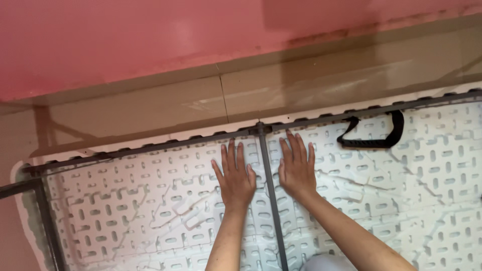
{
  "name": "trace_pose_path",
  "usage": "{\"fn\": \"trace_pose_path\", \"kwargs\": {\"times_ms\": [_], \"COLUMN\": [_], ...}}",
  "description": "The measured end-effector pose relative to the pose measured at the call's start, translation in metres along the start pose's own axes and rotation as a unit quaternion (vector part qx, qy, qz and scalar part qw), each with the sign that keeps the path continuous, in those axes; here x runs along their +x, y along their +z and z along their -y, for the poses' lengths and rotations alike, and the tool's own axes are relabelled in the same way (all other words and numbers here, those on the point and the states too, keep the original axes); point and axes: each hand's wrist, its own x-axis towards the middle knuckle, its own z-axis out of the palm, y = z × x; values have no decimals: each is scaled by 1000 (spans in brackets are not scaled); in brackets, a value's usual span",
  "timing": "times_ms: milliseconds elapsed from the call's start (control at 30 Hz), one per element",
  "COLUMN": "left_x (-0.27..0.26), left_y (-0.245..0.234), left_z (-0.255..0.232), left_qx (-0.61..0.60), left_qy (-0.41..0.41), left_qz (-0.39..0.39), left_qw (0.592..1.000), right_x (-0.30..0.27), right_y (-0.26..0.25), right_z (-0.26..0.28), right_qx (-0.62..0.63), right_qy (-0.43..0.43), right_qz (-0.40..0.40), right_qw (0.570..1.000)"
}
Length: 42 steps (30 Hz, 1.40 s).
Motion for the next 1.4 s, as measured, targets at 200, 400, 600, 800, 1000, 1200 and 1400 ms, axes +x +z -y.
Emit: {"fn": "trace_pose_path", "kwargs": {"times_ms": [200, 400, 600, 800, 1000, 1200, 1400], "left_x": [0, 22, 103, 122, 113, 110, 108], "left_y": [1, -20, -55, -64, -59, -57, -70], "left_z": [5, -2, -11, -7, -19, -24, -17], "left_qx": [3, -187, -167, -216, -238, -248, -204], "left_qy": [11, 21, 135, 136, 98, 79, 126], "left_qz": [-14, -91, -28, 51, -10, -25, 55], "left_qw": [1000, 978, 976, 966, 966, 965, 969], "right_x": [-2, 9, 67, 118, 132, 133, 136], "right_y": [1, -3, -23, -38, -49, -48, -41], "right_z": [-1, 0, 0, 1, -5, -5, -3], "right_qx": [9, 35, 115, 159, 180, 183, 162], "right_qy": [2, 14, -6, -112, -58, -55, -37], "right_qz": [9, -40, -117, -29, 100, 82, 88], "right_qw": [1000, 998, 986, 981, 977, 978, 982]}}
